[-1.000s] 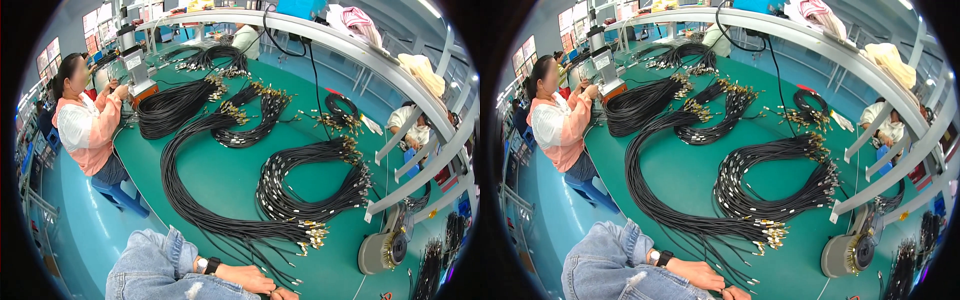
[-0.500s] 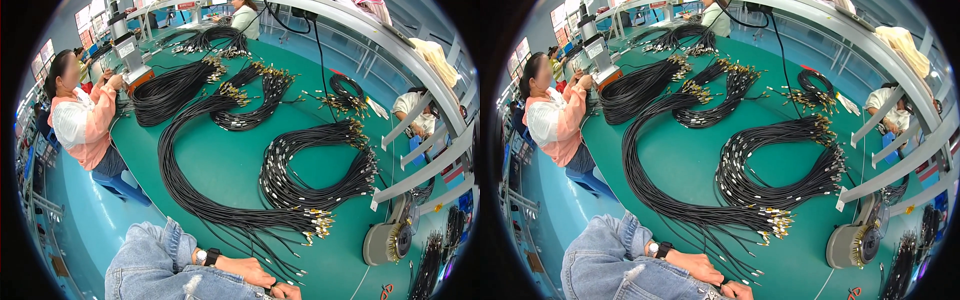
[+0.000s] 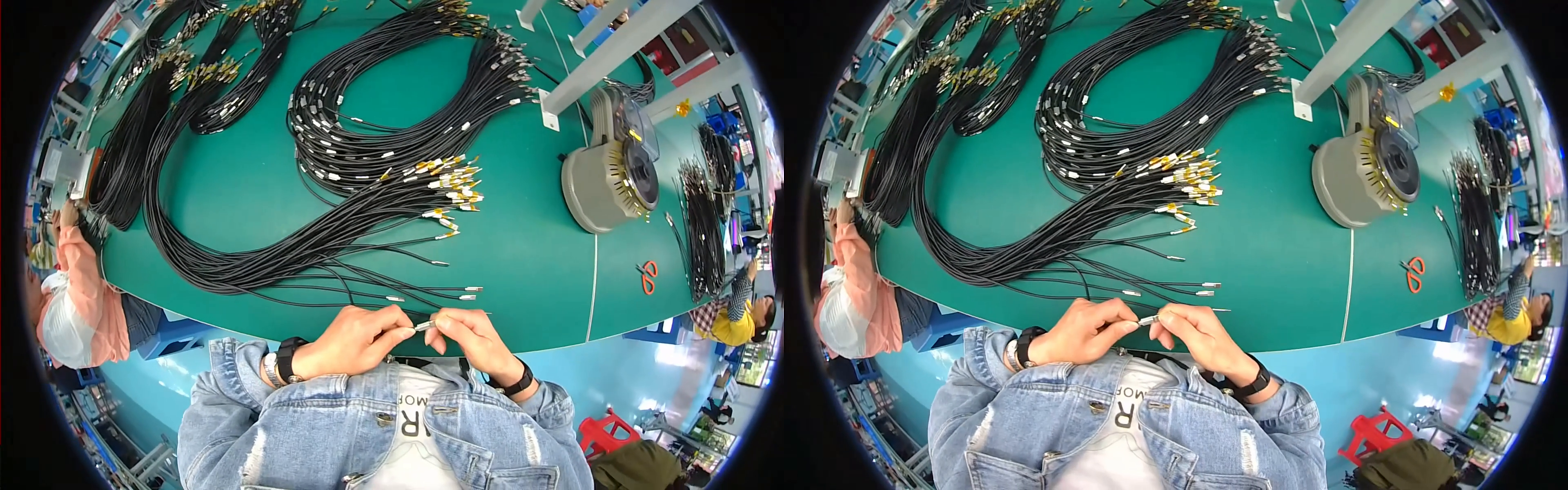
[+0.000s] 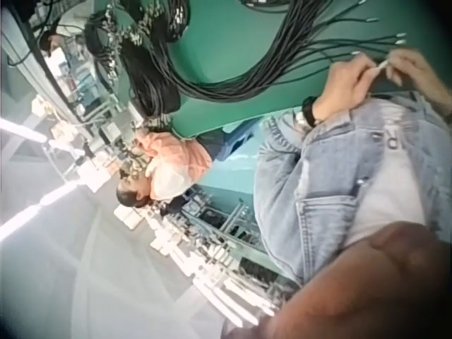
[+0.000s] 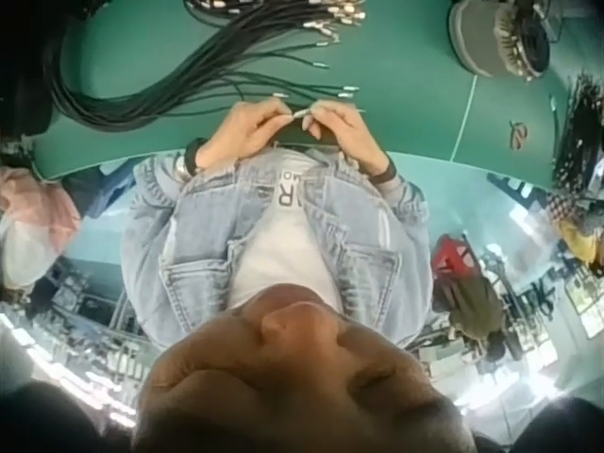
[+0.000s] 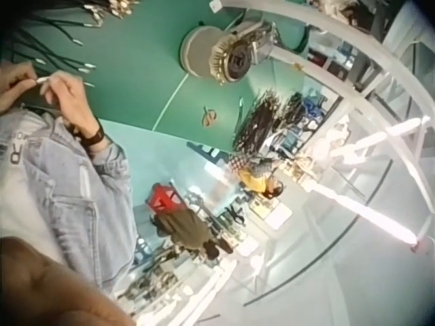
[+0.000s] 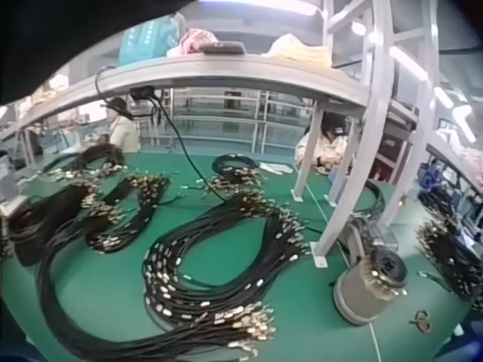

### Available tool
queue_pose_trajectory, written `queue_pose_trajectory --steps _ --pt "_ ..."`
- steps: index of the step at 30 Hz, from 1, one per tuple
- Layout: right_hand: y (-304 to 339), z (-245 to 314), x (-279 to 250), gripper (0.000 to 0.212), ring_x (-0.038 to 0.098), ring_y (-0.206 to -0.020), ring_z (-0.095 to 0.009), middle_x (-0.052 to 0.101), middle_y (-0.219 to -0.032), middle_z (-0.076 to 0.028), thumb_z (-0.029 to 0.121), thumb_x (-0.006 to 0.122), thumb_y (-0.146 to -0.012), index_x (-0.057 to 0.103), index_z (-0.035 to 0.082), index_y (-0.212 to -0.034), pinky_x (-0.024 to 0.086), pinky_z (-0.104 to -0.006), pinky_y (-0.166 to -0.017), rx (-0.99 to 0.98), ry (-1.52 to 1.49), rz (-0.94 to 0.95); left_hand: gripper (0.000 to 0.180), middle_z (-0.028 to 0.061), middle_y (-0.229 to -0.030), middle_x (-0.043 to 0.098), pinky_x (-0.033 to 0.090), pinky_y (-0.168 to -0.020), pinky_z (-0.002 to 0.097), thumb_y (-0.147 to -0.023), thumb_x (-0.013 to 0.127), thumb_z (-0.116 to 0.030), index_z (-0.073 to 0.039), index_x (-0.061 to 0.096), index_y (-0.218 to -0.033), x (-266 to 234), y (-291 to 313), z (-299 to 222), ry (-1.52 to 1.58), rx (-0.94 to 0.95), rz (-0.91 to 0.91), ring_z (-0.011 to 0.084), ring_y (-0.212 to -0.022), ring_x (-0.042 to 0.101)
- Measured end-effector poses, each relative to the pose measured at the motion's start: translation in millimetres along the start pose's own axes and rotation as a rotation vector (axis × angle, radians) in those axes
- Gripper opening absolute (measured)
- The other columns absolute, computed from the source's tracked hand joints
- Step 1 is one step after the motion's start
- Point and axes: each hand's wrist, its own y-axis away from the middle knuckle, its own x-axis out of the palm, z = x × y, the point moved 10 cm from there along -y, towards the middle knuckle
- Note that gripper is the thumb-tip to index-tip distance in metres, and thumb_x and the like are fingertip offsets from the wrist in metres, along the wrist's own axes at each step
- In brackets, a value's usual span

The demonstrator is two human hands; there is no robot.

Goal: The person gathers a bundle of cables and places them on the table. They then pick up individual cables and slide a small metal component onto the end of each one.

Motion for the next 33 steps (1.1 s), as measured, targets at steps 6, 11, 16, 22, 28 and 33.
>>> queue_pose_trajectory --steps 6,11,16,22,28,33 --pt "4.4 -8.4 6.4 0.035 0.051 -0.067 -0.009 0.057 -0.071 -0.002 0.024 0.044 -0.100 0.061 -0.001 -0.082 0.041 -0.0241 -0.064 0.027 0.028 0.014 0.008 0.0060 -0.066 0.063 0.043 -0.045 0.0285 -0.088 0.064 -0.011 -0.004 0.060 -0.087 5.0 5.8 -0.8 -0.016 0.011 0.000 0.0175 -0.051 0.060" --pt "4.8 -2.6 6.5 0.034 0.047 -0.063 -0.008 0.054 -0.067 -0.001 0.022 0.044 -0.099 0.060 0.000 -0.079 0.038 -0.0242 -0.058 0.019 0.170 0.008 0.011 0.0059 -0.064 0.062 0.043 -0.045 0.0275 -0.084 0.068 -0.012 -0.005 0.062 -0.089 4.7 7.9 -2.9 -0.011 0.014 -0.025 0.0181 -0.049 0.058" --pt "4.6 -1.7 10.0 0.033 0.044 -0.060 -0.007 0.052 -0.065 0.001 0.021 0.044 -0.099 0.059 0.000 -0.077 0.036 -0.0244 -0.054 0.108 0.195 0.062 0.022 0.0042 -0.063 0.060 0.044 -0.044 0.0266 -0.079 0.074 -0.014 -0.005 0.064 -0.096 -1.4 10.8 -30.9 -0.372 0.289 -0.092 0.0171 -0.048 0.056" --pt "5.3 1.2 12.7 0.032 0.045 -0.060 -0.008 0.051 -0.064 0.000 0.021 0.044 -0.099 0.059 0.000 -0.079 0.038 -0.0254 -0.054 0.073 0.187 0.067 0.035 0.0019 -0.067 0.060 0.043 -0.043 0.0271 -0.074 0.076 -0.014 -0.004 0.063 -0.105 4.1 15.7 -48.8 -0.593 0.513 -0.187 0.0145 -0.051 0.056" --pt "13.4 10.6 8.0 0.030 0.048 -0.059 -0.013 0.052 -0.065 -0.003 0.020 0.043 -0.099 0.059 0.000 -0.082 0.040 -0.0280 -0.056 -0.078 0.279 0.043 0.033 0.0014 -0.067 0.058 0.042 -0.043 0.0282 -0.074 0.072 -0.011 -0.002 0.061 -0.105 20.2 8.3 -47.0 -0.642 0.490 -0.087 0.0147 -0.052 0.055" --pt "25.2 12.5 -1.1 0.029 0.049 -0.060 -0.016 0.052 -0.066 -0.005 0.019 0.042 -0.098 0.059 0.000 -0.084 0.041 -0.0298 -0.057 -0.181 0.333 -0.020 0.026 0.0018 -0.064 0.053 0.042 -0.044 0.0297 -0.075 0.071 -0.011 -0.002 0.060 -0.096 38.1 -1.3 -49.2 -0.691 0.474 -0.005 0.0165 -0.052 0.053"
